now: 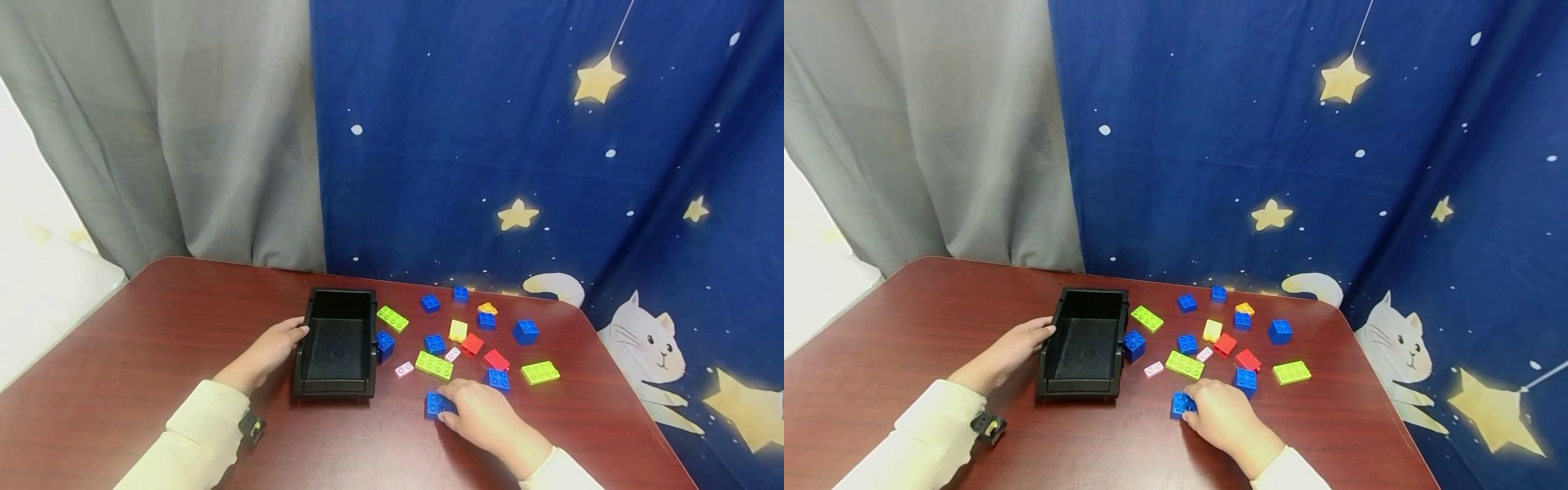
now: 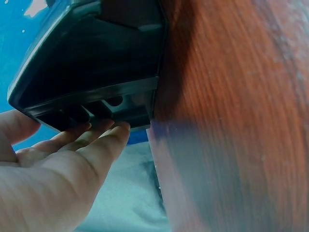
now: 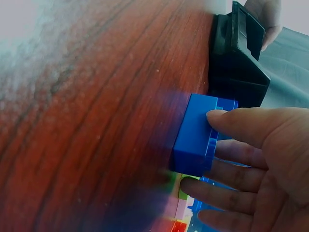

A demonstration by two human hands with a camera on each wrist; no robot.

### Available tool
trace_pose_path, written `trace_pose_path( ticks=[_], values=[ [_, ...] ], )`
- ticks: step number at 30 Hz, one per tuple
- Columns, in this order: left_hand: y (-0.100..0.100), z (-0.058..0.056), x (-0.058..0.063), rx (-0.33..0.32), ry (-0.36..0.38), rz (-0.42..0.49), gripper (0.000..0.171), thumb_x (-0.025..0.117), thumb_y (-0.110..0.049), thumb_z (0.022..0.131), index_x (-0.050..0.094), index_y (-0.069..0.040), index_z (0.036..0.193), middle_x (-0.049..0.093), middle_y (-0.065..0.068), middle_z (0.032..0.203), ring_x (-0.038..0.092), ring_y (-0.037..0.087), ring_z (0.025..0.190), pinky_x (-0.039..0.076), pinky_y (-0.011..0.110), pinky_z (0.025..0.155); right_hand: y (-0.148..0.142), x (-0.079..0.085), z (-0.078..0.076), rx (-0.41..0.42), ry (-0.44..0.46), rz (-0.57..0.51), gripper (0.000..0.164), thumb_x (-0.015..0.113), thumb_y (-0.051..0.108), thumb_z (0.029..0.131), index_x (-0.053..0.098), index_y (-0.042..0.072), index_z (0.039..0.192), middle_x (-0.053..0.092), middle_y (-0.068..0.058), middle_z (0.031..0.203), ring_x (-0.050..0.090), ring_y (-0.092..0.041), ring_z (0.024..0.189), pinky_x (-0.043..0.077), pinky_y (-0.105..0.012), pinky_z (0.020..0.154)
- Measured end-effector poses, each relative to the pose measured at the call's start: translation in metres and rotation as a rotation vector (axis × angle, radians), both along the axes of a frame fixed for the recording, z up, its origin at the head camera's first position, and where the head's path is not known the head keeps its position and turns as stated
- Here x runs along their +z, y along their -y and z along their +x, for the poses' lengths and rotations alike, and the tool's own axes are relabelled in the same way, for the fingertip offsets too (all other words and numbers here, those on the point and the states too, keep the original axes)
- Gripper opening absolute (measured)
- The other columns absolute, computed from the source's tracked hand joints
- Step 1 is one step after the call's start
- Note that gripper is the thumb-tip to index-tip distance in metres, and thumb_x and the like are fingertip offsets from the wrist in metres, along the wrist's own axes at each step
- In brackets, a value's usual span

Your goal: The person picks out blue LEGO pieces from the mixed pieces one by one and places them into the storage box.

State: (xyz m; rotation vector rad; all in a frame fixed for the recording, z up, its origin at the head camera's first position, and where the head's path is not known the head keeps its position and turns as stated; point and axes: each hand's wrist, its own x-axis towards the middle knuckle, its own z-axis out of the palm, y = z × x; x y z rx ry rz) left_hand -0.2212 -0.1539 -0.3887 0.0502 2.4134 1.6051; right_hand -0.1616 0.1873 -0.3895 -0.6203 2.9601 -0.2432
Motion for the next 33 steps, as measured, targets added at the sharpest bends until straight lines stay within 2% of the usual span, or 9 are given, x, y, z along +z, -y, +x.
trace_pose_path(
  ticks=[11, 19, 33],
  values=[
    [0.0004, 0.0006, -0.0009, 0.002, -0.005, -0.009, 0.052, 0.036, -0.02, 0.103, 0.028, 0.008, 0.146, 0.034, 0.031, 0.147, 0.038, 0.049, 0.13, 0.03, 0.058, 0.109, 0.0003, 0.0008, 0.0004, -0.018, 0.011, -0.006, 0.042, 0.079, 0.028, 0.079, 0.069, 0.005, 0.113, 0.07, -0.006, 0.103, 0.064, -0.024, 0.097, 0.054, -0.047, 0.086],
    [-0.0005, 0.0026, 0.0009, 0.004, -0.018, -0.011, 0.052, 0.036, -0.018, 0.103, 0.029, 0.009, 0.146, 0.035, 0.032, 0.146, 0.039, 0.05, 0.129, 0.032, 0.057, 0.108, 0.0011, 0.0009, -0.0006, -0.032, 0.035, -0.05, 0.039, 0.079, 0.024, 0.079, 0.069, 0.004, 0.111, 0.069, -0.006, 0.099, 0.064, -0.023, 0.093, 0.054, -0.046, 0.085],
    [-0.0001, 0.002, 0.001, 0.008, -0.014, -0.011, 0.052, 0.037, -0.019, 0.103, 0.028, 0.009, 0.146, 0.034, 0.032, 0.147, 0.039, 0.049, 0.13, 0.032, 0.057, 0.108, -0.0004, 0.0018, -0.0028, 0.012, 0.019, -0.1, 0.037, 0.078, 0.027, 0.08, 0.069, 0.003, 0.107, 0.068, -0.005, 0.093, 0.062, -0.019, 0.083, 0.056, -0.043, 0.08]
  ],
)
